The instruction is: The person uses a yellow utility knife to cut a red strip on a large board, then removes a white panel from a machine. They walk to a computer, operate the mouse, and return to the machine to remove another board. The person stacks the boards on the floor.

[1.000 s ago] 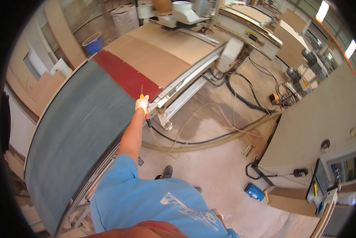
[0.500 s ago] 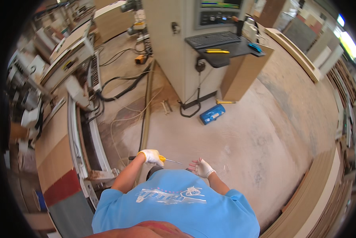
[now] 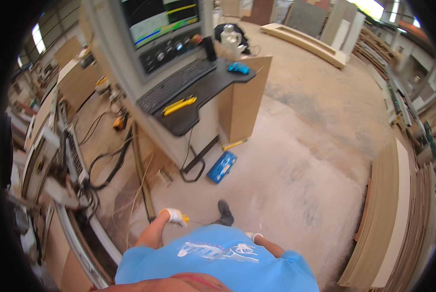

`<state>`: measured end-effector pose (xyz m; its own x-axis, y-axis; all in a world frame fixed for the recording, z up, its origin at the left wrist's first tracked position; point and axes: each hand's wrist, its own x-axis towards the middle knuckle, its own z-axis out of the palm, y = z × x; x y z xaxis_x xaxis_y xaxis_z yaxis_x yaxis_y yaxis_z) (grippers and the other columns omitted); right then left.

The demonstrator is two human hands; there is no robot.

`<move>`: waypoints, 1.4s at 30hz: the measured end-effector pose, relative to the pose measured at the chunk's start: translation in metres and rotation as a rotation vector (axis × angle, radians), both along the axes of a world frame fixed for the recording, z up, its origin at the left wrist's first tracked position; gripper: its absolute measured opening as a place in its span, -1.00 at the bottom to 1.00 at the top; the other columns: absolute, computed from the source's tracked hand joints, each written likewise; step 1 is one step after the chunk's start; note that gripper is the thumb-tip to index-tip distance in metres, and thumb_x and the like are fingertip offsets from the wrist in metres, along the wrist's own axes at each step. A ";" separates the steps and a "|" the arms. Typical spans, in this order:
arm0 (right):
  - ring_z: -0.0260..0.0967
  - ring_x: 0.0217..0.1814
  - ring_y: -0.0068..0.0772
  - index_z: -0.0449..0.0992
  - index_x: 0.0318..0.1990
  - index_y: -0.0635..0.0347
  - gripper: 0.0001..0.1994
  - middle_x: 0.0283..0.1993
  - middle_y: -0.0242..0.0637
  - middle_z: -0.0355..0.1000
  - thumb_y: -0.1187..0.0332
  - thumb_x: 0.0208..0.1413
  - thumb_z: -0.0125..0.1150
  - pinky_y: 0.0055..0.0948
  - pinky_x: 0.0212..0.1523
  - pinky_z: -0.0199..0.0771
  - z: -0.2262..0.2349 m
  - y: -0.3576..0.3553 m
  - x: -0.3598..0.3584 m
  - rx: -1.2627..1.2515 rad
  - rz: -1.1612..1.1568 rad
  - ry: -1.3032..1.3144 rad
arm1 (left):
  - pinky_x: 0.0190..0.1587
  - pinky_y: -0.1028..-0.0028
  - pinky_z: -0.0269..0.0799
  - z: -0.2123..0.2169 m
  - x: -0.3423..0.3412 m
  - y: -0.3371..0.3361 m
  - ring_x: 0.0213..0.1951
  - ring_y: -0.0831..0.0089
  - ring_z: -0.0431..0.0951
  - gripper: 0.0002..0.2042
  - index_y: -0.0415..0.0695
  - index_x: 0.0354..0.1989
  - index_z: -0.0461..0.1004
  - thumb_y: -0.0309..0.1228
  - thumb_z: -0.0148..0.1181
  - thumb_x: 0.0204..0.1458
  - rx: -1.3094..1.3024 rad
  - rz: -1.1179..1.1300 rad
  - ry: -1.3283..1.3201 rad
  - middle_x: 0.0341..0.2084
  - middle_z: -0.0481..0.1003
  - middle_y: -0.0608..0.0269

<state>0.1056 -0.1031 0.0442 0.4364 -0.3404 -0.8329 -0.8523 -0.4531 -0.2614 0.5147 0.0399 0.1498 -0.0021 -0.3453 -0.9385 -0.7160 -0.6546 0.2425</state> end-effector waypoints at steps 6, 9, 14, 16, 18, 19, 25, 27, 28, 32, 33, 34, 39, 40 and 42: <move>0.56 0.19 -0.11 0.66 0.14 0.08 -0.59 0.17 -0.02 0.58 0.11 0.26 0.17 -0.21 0.22 0.50 0.033 -0.125 0.011 -0.068 -0.241 -0.048 | -0.50 0.34 0.40 -0.005 0.022 -0.151 -0.55 0.47 0.51 -0.71 -0.03 -0.34 0.66 -0.09 0.47 -0.04 -0.026 0.017 0.097 -0.54 0.57 0.30; 0.58 0.11 -0.07 0.70 0.00 0.18 -0.66 0.05 0.03 0.62 0.19 0.29 0.12 -0.24 0.19 0.52 -0.001 -0.182 0.007 0.178 -0.659 -0.486 | -0.70 0.33 0.31 0.030 -0.003 -0.241 -0.73 0.43 0.42 -0.65 -0.09 -0.38 0.65 -0.02 0.46 -0.02 -0.087 -0.078 0.285 -0.72 0.47 0.25; 0.53 0.01 -0.01 0.47 0.08 0.21 -0.69 0.06 -0.02 0.52 0.18 0.39 0.04 0.03 0.06 0.58 -0.057 -0.287 0.006 0.967 -1.696 -0.678 | -0.68 0.39 0.34 0.052 -0.023 -0.327 -0.71 0.42 0.44 -0.58 -0.13 -0.36 0.67 0.02 0.45 -0.12 -0.073 -0.051 0.201 -0.70 0.46 0.27; 0.52 0.02 0.04 0.41 0.15 0.16 -0.66 0.12 -0.02 0.47 0.13 0.41 0.03 0.10 0.00 0.59 -0.052 -0.321 0.015 0.928 -1.523 -0.586 | -0.65 0.42 0.32 0.037 -0.020 -0.336 -0.67 0.43 0.47 -0.55 -0.11 -0.37 0.68 0.09 0.43 -0.11 -0.100 -0.060 0.149 -0.66 0.51 0.26; 0.53 -0.05 -0.01 0.42 0.10 0.15 -0.69 0.03 -0.05 0.48 0.16 0.39 0.04 0.05 -0.08 0.60 -0.032 -0.370 0.028 0.734 -1.228 -0.532 | -0.56 0.37 0.36 0.013 -0.014 -0.330 -0.61 0.41 0.51 -0.53 -0.07 -0.42 0.68 0.14 0.45 -0.12 -0.059 0.053 0.110 -0.64 0.53 0.28; 0.55 -0.12 -0.07 0.47 0.02 0.17 -0.74 -0.08 -0.08 0.51 0.21 0.36 0.05 -0.03 -0.14 0.61 -0.019 -0.396 0.040 0.577 -1.021 -0.524 | -0.53 0.35 0.34 -0.001 -0.014 -0.320 -0.62 0.45 0.47 -0.56 -0.05 -0.48 0.65 0.13 0.46 -0.13 -0.081 0.102 0.080 -0.65 0.52 0.30; 0.55 -0.42 -0.46 0.62 -0.16 0.26 -0.82 -0.43 -0.26 0.58 0.40 0.26 0.11 -0.41 -0.41 0.53 0.124 -0.557 0.141 0.513 -0.439 -0.914 | -0.34 0.28 0.44 -0.061 -0.041 -0.201 -0.44 0.37 0.56 -0.67 -0.02 -0.29 0.69 -0.01 0.39 -0.01 0.290 0.595 -0.098 -0.44 0.62 0.23; 0.51 -0.42 -0.53 0.60 -0.15 0.28 -0.83 -0.43 -0.29 0.57 0.38 0.27 0.16 -0.45 -0.38 0.50 0.192 -0.602 0.179 0.553 -0.243 -1.131 | -0.28 0.22 0.45 -0.074 -0.065 -0.164 -0.38 0.31 0.59 -0.66 -0.03 -0.26 0.69 -0.02 0.34 0.01 0.346 0.693 -0.159 -0.39 0.64 0.19; 0.51 -0.37 -0.56 0.61 -0.10 0.30 -0.80 -0.38 -0.31 0.58 0.35 0.27 0.19 -0.46 -0.35 0.52 0.223 -0.618 0.198 0.503 -0.196 -1.196 | -0.25 0.19 0.46 -0.079 -0.079 -0.151 -0.36 0.28 0.60 -0.65 -0.04 -0.24 0.69 -0.02 0.32 0.02 0.350 0.748 -0.199 -0.36 0.65 0.16; 0.56 -0.21 -0.35 0.58 -0.07 0.28 -0.81 -0.24 -0.23 0.57 0.41 0.21 0.31 -0.35 -0.18 0.55 0.324 -0.659 0.277 0.259 0.002 -1.519 | -0.13 0.06 0.49 -0.097 -0.130 -0.168 -0.25 0.15 0.67 -0.62 -0.06 -0.18 0.70 -0.02 0.21 0.06 0.322 0.923 -0.349 -0.26 0.69 0.08; 0.57 -0.19 -0.24 0.57 -0.07 0.26 -0.80 -0.24 -0.19 0.56 0.42 0.19 0.30 -0.32 -0.15 0.54 0.342 -0.664 0.301 -0.048 0.168 -1.647 | -0.15 0.09 0.49 -0.094 -0.135 -0.189 -0.27 0.20 0.65 -0.63 -0.05 -0.20 0.69 -0.02 0.22 0.04 0.270 0.878 -0.312 -0.27 0.68 0.12; 0.56 -0.15 -0.14 0.56 -0.05 0.24 -0.78 -0.20 -0.14 0.53 0.42 0.16 0.30 -0.28 -0.13 0.54 0.354 -0.665 0.320 -0.127 0.190 -1.658 | -0.18 0.12 0.48 -0.089 -0.140 -0.216 -0.31 0.22 0.64 -0.64 -0.04 -0.24 0.69 -0.01 0.24 0.01 0.249 0.786 -0.330 -0.32 0.68 0.17; 0.41 0.23 0.06 0.53 0.11 0.16 -0.54 0.20 -0.08 0.44 0.17 0.09 0.39 -0.07 0.17 0.47 0.367 -0.652 0.396 -0.533 0.324 -1.582 | -0.26 0.21 0.47 -0.036 -0.144 -0.362 -0.38 0.25 0.62 -0.63 -0.09 -0.34 0.67 0.00 0.23 0.02 0.132 0.768 -0.265 -0.39 0.66 0.15; 0.34 0.32 0.06 0.51 0.17 0.14 -0.45 0.28 -0.11 0.41 0.07 0.06 0.41 -0.06 0.26 0.41 0.364 -0.650 0.402 -0.544 0.341 -1.503 | -0.38 0.25 0.45 -0.025 -0.146 -0.379 -0.49 0.26 0.60 -0.58 -0.15 -0.44 0.65 0.01 0.20 0.07 0.056 0.813 -0.264 -0.47 0.65 0.14; 0.36 0.31 0.04 0.51 0.17 0.13 -0.43 0.27 -0.12 0.42 0.06 0.03 0.43 -0.06 0.26 0.41 0.358 -0.646 0.407 -0.571 0.361 -1.441 | -0.18 0.21 0.49 -0.011 -0.149 -0.400 -0.26 0.19 0.66 -0.57 -0.07 -0.20 0.69 0.05 0.18 0.07 -0.062 0.782 -0.308 -0.28 0.68 0.09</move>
<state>0.5127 -0.7493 0.4026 0.8356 -0.1582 0.5261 0.1168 -0.8846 -0.4515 0.3653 -0.3596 0.1387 0.5121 -0.1920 -0.8372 -0.1022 -0.9814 0.1625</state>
